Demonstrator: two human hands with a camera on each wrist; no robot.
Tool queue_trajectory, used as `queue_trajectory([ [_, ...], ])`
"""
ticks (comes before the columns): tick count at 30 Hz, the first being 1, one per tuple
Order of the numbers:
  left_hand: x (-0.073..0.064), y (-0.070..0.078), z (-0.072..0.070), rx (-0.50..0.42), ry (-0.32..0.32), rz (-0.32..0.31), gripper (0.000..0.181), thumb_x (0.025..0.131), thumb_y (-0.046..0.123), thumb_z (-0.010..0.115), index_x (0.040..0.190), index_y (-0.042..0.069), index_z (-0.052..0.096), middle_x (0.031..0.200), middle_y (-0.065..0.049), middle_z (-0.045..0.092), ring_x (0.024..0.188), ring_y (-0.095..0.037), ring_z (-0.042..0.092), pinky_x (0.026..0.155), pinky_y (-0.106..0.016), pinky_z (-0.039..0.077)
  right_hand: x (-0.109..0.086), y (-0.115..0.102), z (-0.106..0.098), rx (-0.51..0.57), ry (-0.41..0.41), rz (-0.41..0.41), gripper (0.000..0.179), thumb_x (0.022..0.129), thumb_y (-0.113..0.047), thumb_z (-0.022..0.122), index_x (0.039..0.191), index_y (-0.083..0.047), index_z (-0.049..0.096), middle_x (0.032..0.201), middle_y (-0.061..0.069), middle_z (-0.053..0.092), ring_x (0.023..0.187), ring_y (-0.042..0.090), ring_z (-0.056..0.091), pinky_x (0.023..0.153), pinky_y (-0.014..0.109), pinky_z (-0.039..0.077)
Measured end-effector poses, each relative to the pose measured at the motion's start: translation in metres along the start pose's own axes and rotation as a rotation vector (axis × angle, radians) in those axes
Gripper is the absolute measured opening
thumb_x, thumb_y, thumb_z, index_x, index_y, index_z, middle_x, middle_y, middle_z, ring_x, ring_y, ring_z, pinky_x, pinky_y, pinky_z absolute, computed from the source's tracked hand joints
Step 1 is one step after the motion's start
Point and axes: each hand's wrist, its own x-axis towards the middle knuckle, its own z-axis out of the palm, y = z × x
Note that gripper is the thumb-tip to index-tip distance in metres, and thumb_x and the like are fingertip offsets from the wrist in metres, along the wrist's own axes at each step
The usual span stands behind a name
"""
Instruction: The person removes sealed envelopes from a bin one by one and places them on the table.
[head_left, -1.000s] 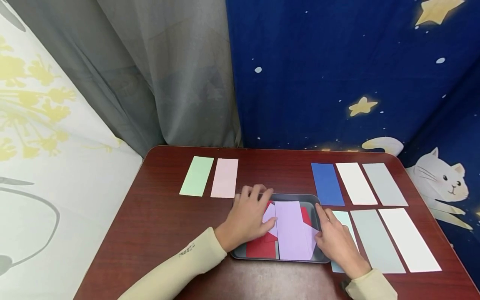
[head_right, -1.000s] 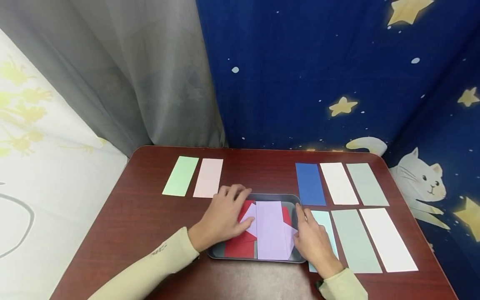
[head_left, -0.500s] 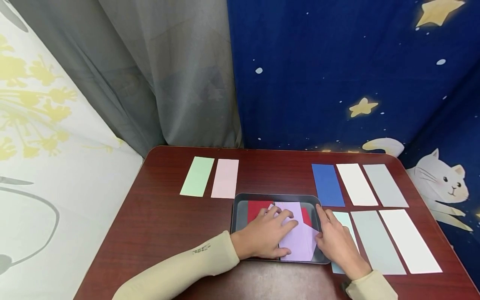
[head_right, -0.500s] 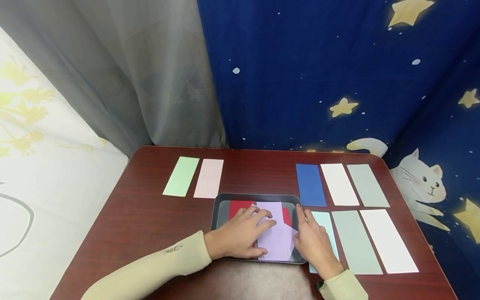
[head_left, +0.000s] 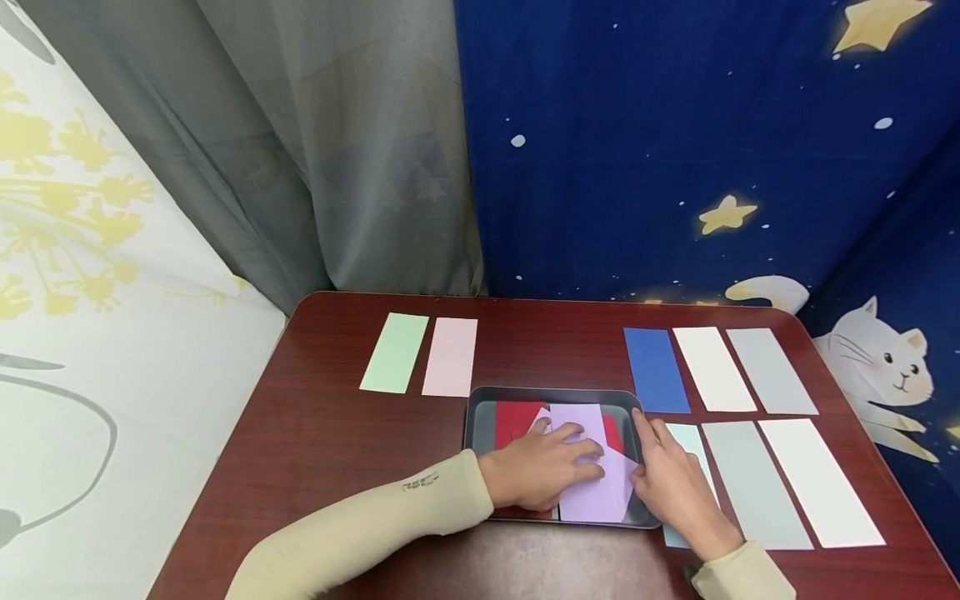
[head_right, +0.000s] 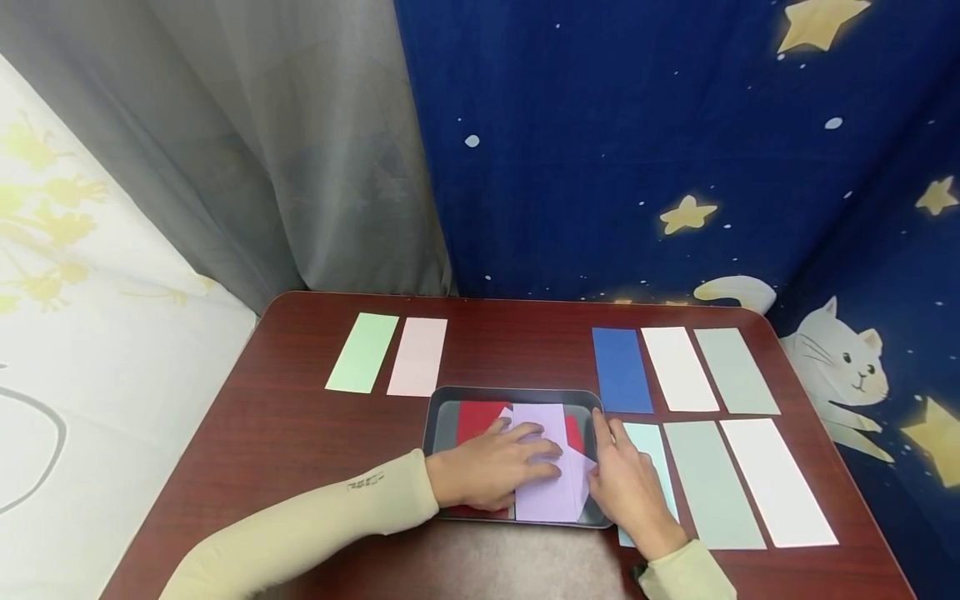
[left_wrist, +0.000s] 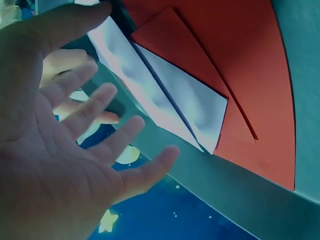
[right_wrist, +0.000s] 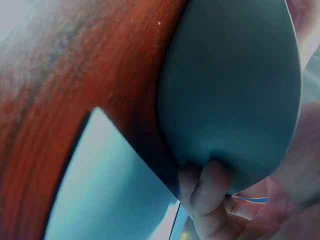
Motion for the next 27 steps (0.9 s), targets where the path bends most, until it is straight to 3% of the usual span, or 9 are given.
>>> queue_trajectory([
  [6, 0.012, -0.003, 0.000, -0.017, -0.084, 0.082, 0.072, 0.091, 0.029, 0.086, 0.157, 0.042, 0.060, 0.167, 0.012, 0.045, 0.158, -0.021, 0.035, 0.117, -0.050, 0.043, 0.000, 0.001, 0.000, -0.007, 0.001, -0.007, 0.083, 0.078, 0.007, 0.080, 0.155, 0.012, 0.050, 0.123, 0.022, 0.063, 0.055, 0.016, 0.048, 0.049, 0.034, 0.045],
  [15, 0.028, -0.006, -0.003, -0.062, -0.219, 0.110, 0.091, 0.082, 0.036, 0.094, 0.162, 0.050, 0.052, 0.172, 0.015, 0.034, 0.162, -0.009, 0.022, 0.126, -0.055, 0.031, 0.001, 0.001, -0.001, 0.007, 0.001, -0.013, 0.084, 0.077, 0.008, 0.081, 0.155, 0.013, 0.050, 0.123, 0.024, 0.063, 0.058, 0.018, 0.053, 0.051, 0.036, 0.048],
  [20, 0.031, -0.005, -0.003, -0.089, -0.244, 0.123, 0.099, 0.080, 0.035, 0.097, 0.164, 0.050, 0.048, 0.172, 0.014, 0.033, 0.161, -0.005, 0.023, 0.129, -0.055, 0.025, 0.001, 0.000, -0.002, 0.017, -0.009, -0.006, 0.085, 0.077, 0.008, 0.081, 0.155, 0.013, 0.050, 0.123, 0.024, 0.063, 0.059, 0.018, 0.054, 0.051, 0.036, 0.048],
  [27, 0.034, -0.006, -0.005, -0.037, -0.224, 0.140, 0.095, 0.080, 0.039, 0.096, 0.163, 0.051, 0.049, 0.164, 0.014, 0.041, 0.157, -0.004, 0.030, 0.130, -0.053, 0.023, 0.001, 0.000, -0.001, 0.013, -0.006, -0.011, 0.084, 0.077, 0.008, 0.082, 0.155, 0.013, 0.050, 0.122, 0.024, 0.063, 0.059, 0.018, 0.054, 0.052, 0.036, 0.049],
])
